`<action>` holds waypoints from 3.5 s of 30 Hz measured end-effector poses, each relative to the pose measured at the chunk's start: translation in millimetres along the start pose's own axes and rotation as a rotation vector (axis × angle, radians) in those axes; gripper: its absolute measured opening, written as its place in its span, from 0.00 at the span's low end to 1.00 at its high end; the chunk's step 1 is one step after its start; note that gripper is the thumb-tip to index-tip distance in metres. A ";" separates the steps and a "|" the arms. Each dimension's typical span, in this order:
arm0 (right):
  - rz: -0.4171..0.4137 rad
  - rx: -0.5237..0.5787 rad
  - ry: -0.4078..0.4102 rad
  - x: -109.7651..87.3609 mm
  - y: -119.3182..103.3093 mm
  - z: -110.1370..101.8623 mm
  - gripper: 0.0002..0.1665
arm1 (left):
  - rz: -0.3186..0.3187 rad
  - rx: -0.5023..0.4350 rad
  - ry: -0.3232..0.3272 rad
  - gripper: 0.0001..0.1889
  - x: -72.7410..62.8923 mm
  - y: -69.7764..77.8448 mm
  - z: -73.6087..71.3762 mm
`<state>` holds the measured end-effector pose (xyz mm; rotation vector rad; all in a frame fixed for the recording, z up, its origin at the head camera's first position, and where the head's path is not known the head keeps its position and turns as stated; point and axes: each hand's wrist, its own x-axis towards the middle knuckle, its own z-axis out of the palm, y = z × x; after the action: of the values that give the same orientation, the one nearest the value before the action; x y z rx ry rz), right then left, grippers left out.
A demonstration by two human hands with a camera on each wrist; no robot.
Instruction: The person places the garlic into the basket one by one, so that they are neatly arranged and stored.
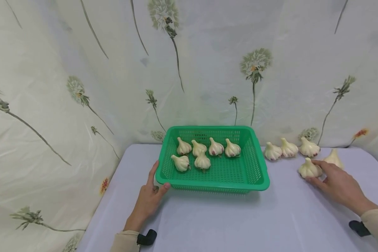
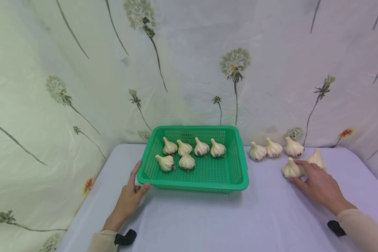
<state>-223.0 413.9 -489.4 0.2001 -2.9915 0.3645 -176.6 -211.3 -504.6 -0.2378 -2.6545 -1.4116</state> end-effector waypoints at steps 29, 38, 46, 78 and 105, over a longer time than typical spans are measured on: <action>-0.148 0.307 0.062 4.1 -59.7 -38.2 0.42 | 0.006 0.003 -0.004 0.45 0.3 3.1 -0.5; -0.193 0.315 0.080 15.8 -87.0 -47.2 0.42 | 0.000 0.009 -0.001 0.46 -0.1 1.8 0.3; -0.255 0.390 0.066 28.0 -117.1 -57.1 0.41 | 0.012 0.018 0.002 0.46 1.6 1.1 0.8; -0.324 0.422 -0.148 88.9 -224.6 -80.5 0.39 | 0.001 0.013 0.001 0.46 0.8 -0.3 0.1; -0.330 0.384 -0.369 137.6 -257.3 -21.8 0.37 | 0.006 0.026 -0.003 0.46 2.3 -0.7 -0.3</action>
<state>-318.7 155.7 -390.4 0.8721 -3.1158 0.9482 -178.9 -211.8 -504.5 -0.2456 -2.6701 -1.3748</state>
